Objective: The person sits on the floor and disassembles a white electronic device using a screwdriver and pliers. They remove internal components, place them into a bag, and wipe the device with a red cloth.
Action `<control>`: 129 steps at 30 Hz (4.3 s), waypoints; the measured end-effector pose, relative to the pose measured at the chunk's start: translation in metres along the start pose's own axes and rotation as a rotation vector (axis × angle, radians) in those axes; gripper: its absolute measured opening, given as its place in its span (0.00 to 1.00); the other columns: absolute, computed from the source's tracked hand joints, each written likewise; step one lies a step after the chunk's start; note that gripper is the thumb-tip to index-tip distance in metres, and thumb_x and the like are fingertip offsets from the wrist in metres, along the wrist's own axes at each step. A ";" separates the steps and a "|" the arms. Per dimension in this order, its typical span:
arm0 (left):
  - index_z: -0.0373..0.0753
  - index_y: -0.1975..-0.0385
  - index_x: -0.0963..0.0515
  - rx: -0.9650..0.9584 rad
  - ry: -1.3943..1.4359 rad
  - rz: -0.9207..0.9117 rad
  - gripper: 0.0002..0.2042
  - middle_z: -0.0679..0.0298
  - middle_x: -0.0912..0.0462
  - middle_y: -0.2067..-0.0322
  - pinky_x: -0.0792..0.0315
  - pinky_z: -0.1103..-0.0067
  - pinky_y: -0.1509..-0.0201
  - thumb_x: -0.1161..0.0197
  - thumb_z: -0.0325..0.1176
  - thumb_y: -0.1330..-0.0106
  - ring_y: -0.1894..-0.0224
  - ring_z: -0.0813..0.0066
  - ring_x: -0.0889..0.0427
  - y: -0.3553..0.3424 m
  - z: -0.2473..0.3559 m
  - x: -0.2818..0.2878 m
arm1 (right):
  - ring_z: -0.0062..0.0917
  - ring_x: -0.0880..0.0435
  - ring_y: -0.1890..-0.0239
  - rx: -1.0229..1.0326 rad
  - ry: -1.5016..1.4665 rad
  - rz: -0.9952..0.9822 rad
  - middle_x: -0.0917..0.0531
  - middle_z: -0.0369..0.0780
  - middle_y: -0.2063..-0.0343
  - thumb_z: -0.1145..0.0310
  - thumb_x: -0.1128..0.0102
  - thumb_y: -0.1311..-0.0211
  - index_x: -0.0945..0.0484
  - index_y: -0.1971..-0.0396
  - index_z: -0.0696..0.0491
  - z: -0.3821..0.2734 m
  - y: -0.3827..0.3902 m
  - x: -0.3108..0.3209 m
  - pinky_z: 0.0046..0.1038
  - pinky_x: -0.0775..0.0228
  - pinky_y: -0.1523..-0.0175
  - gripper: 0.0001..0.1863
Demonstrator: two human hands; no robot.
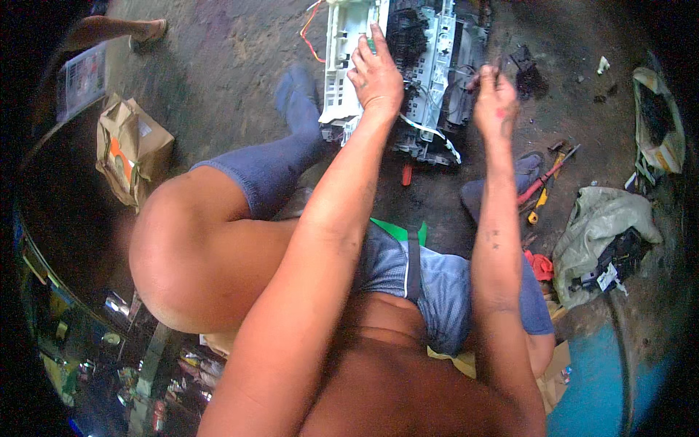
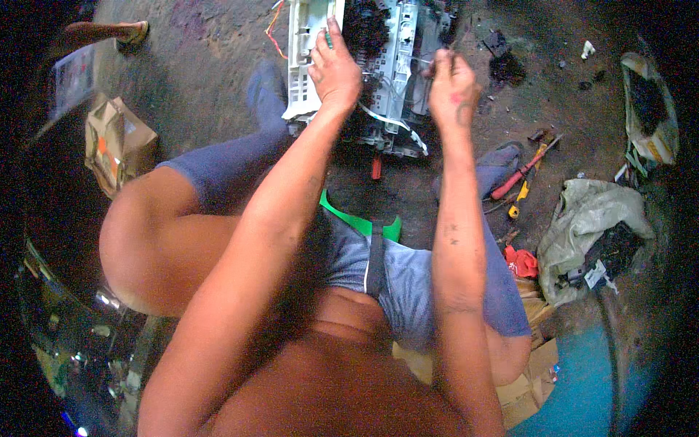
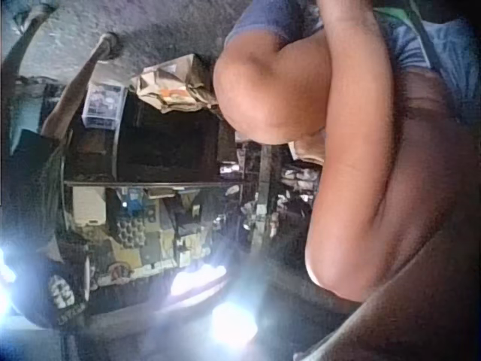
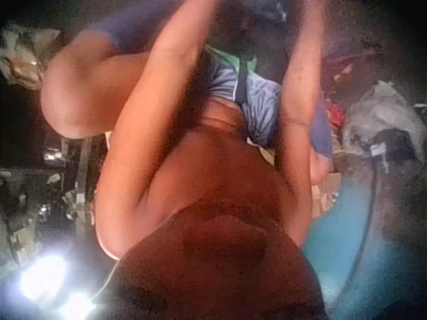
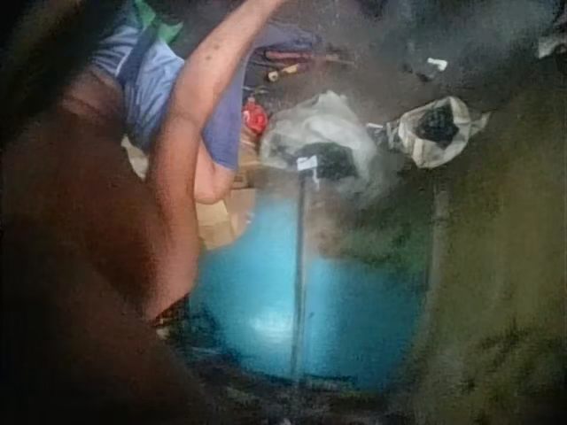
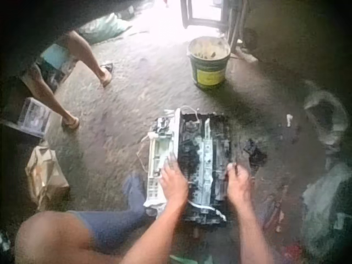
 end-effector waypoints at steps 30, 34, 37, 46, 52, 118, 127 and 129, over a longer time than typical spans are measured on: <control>0.48 0.22 0.48 0.028 0.138 -0.054 0.38 0.49 0.35 0.31 0.33 0.52 0.40 0.45 0.29 0.35 0.33 0.49 0.31 0.001 -0.002 0.010 | 0.23 0.24 0.79 0.093 -0.763 -0.252 0.23 0.36 0.81 0.54 0.48 0.21 0.27 0.72 0.54 -0.035 -0.030 -0.046 0.29 0.26 0.67 0.21; 0.49 0.22 0.48 0.043 0.094 -0.043 0.38 0.52 0.33 0.33 0.30 0.54 0.42 0.46 0.29 0.34 0.34 0.52 0.30 0.000 -0.003 0.012 | 0.17 0.38 0.85 -0.207 -0.787 -0.095 0.35 0.29 0.86 0.56 0.47 0.21 0.28 0.73 0.53 -0.006 0.021 -0.051 0.27 0.33 0.73 0.20; 0.50 0.22 0.48 0.034 0.096 -0.059 0.37 0.52 0.33 0.33 0.29 0.55 0.44 0.47 0.28 0.33 0.34 0.52 0.31 0.001 0.001 0.016 | 0.18 0.39 0.86 -0.230 -1.079 0.015 0.35 0.29 0.85 0.56 0.48 0.21 0.28 0.73 0.51 0.005 0.033 -0.056 0.31 0.31 0.71 0.18; 0.50 0.21 0.54 0.033 0.219 -0.133 0.40 0.49 0.38 0.30 0.35 0.50 0.37 0.42 0.34 0.31 0.32 0.48 0.34 0.004 -0.002 0.026 | 0.19 0.29 0.87 -0.105 -0.631 -0.093 0.28 0.32 0.85 0.56 0.47 0.22 0.28 0.73 0.51 0.031 0.034 -0.070 0.25 0.34 0.80 0.19; 0.46 0.21 0.56 -0.084 0.377 -0.050 0.44 0.44 0.48 0.26 0.45 0.44 0.30 0.36 0.40 0.33 0.25 0.44 0.45 0.033 -0.023 0.037 | 0.28 0.13 0.76 -0.034 -0.567 -0.042 0.12 0.46 0.71 0.51 0.53 0.20 0.28 0.66 0.52 0.032 0.028 -0.073 0.27 0.23 0.69 0.20; 0.54 0.21 0.50 -0.075 0.369 -0.104 0.44 0.50 0.33 0.31 0.37 0.58 0.28 0.37 0.36 0.38 0.31 0.49 0.33 0.040 -0.029 0.016 | 0.40 0.11 0.57 0.037 0.367 -0.112 0.11 0.50 0.60 0.58 0.17 0.55 0.17 0.51 0.59 0.001 0.065 -0.037 0.37 0.21 0.49 0.32; 0.53 0.21 0.50 -0.072 0.369 -0.116 0.45 0.49 0.32 0.31 0.38 0.60 0.27 0.37 0.35 0.40 0.32 0.50 0.32 0.041 -0.031 0.013 | 0.45 0.15 0.60 0.259 0.412 -0.071 0.16 0.48 0.64 0.53 0.26 0.42 0.14 0.56 0.58 0.019 0.062 -0.029 0.39 0.23 0.52 0.23; 0.53 0.21 0.50 -0.077 0.369 -0.101 0.45 0.49 0.32 0.31 0.39 0.60 0.26 0.37 0.35 0.40 0.31 0.50 0.33 0.040 -0.029 0.015 | 0.44 0.14 0.57 0.248 0.326 -0.050 0.14 0.49 0.62 0.54 0.29 0.40 0.14 0.53 0.58 0.014 0.055 -0.026 0.38 0.23 0.50 0.24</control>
Point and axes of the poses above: each hand's wrist, its own y-axis away from the middle knuckle, its own x-axis out of the back of the hand, z = x × y, the point moved 3 cm from there along -y, towards the middle knuckle
